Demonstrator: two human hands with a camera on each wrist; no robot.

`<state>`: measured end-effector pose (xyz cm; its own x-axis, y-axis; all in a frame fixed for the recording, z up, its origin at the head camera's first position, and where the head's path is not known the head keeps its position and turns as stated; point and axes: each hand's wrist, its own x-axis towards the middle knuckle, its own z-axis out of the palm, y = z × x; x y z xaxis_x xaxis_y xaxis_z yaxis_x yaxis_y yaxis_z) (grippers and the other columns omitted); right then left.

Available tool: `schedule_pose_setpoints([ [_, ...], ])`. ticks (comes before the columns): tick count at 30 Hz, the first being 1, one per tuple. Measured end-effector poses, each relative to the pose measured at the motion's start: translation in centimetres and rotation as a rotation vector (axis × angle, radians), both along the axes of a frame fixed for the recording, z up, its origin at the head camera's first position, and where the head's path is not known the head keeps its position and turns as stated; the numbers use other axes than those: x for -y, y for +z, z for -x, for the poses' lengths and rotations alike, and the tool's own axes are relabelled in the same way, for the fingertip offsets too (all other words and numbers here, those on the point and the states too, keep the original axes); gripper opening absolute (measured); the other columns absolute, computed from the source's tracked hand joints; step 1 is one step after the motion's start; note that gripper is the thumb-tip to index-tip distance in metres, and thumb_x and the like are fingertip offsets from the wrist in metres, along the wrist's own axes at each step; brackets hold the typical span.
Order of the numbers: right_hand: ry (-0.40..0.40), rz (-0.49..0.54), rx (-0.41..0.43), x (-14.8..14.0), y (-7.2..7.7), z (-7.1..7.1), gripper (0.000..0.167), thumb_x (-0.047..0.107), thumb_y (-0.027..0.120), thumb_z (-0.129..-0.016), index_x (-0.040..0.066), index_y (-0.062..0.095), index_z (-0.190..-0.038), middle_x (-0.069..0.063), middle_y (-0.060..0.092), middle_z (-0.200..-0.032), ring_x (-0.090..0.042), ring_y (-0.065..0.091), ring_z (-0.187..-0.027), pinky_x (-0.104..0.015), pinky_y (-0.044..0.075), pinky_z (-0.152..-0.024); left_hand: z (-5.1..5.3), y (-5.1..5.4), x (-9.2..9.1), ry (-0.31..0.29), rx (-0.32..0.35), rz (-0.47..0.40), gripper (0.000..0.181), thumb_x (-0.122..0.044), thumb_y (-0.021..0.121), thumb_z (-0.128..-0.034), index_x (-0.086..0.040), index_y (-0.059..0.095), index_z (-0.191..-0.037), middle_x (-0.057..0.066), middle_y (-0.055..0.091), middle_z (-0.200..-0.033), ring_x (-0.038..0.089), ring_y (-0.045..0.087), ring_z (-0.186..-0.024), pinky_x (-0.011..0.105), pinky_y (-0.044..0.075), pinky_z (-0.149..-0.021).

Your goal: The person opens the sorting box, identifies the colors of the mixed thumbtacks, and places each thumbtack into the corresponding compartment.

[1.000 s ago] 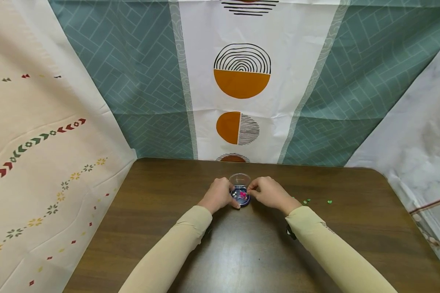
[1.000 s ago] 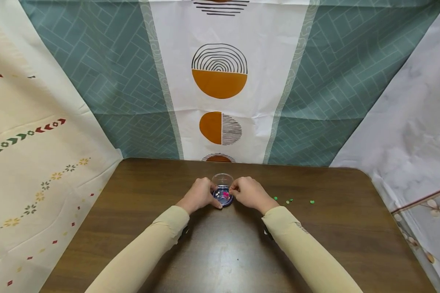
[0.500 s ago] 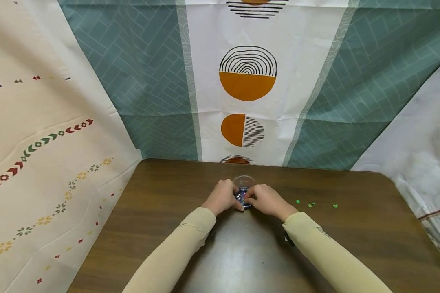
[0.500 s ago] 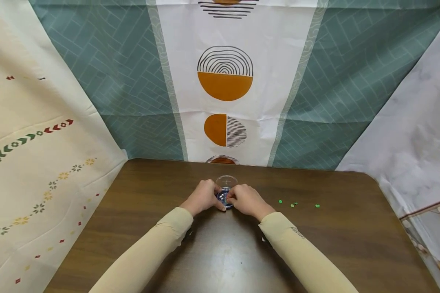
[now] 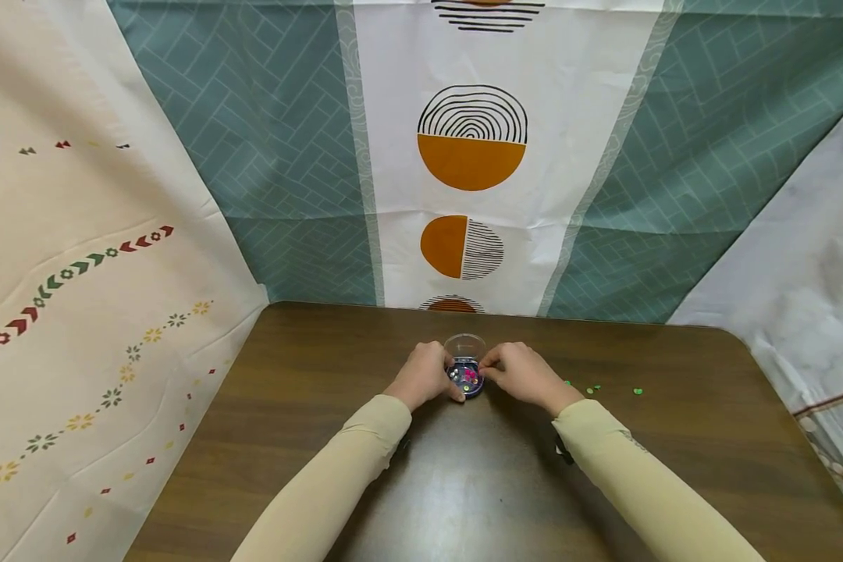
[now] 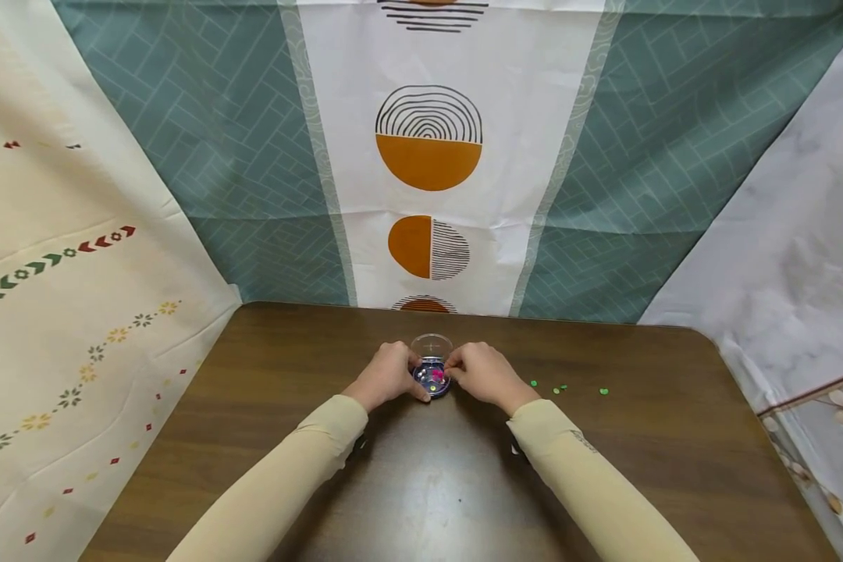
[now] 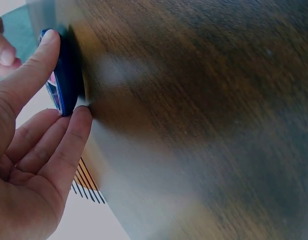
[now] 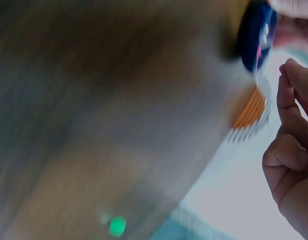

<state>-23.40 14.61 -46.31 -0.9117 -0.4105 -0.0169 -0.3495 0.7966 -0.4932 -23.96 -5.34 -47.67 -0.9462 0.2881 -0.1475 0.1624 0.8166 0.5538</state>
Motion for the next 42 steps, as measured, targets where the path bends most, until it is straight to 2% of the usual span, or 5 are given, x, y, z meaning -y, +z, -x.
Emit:
schedule_pose_setpoints([
  [10,-0.147,-0.007,-0.087,-7.5,2.9,0.5,0.015,0.025,0.064,-0.089,0.017,0.073,-0.098,0.0,0.071,-0.097,-0.011,0.059,-0.072,-0.029,0.045,-0.061,0.0,0.0,0.2,0.007,-0.022,0.002,0.063,-0.038,0.092,-0.0487,-0.009,0.072,-0.101,0.003,0.071,-0.103,0.017,0.062,-0.095,0.035,0.052,-0.088],
  [18,-0.199,-0.101,-0.045,-11.6,1.6,-0.4,0.014,0.024,0.066,-0.087,0.015,0.074,-0.094,0.0,0.072,-0.092,-0.011,0.057,-0.067,-0.031,0.045,-0.061,-0.2,-0.4,0.4,0.006,-0.01,-0.013,0.064,-0.038,0.092,-0.0487,-0.009,0.072,-0.102,0.004,0.071,-0.103,0.018,0.062,-0.095,0.035,0.051,-0.089],
  [23,-0.201,-0.135,0.017,-12.7,0.7,-0.8,0.011,0.022,0.069,-0.084,0.016,0.074,-0.091,-0.002,0.072,-0.091,-0.014,0.063,-0.076,-0.037,0.051,-0.067,-0.3,-0.6,0.4,0.001,-0.024,-0.016,0.064,-0.038,0.092,-0.0484,-0.008,0.073,-0.101,0.004,0.071,-0.102,0.017,0.063,-0.095,0.034,0.052,-0.088],
  [32,-0.162,-0.176,0.102,-13.3,0.5,-1.1,0.009,0.019,0.068,-0.085,0.015,0.074,-0.09,0.002,0.071,-0.081,-0.007,0.058,-0.061,-0.032,0.048,-0.061,-0.1,-0.5,0.2,-0.005,-0.023,-0.009,0.064,-0.037,0.092,-0.0493,-0.009,0.072,-0.103,0.004,0.071,-0.104,0.018,0.062,-0.096,0.034,0.052,-0.088],
  [42,-0.138,-0.194,0.047,-13.3,0.0,-1.3,0.006,0.02,0.071,-0.082,0.02,0.075,-0.085,0.004,0.073,-0.087,-0.018,0.065,-0.085,-0.043,0.051,-0.073,0.1,-0.4,0.0,0.004,-0.015,-0.011,0.064,-0.037,0.092,-0.0492,-0.009,0.072,-0.104,0.004,0.07,-0.105,0.018,0.061,-0.096,0.035,0.051,-0.089],
])
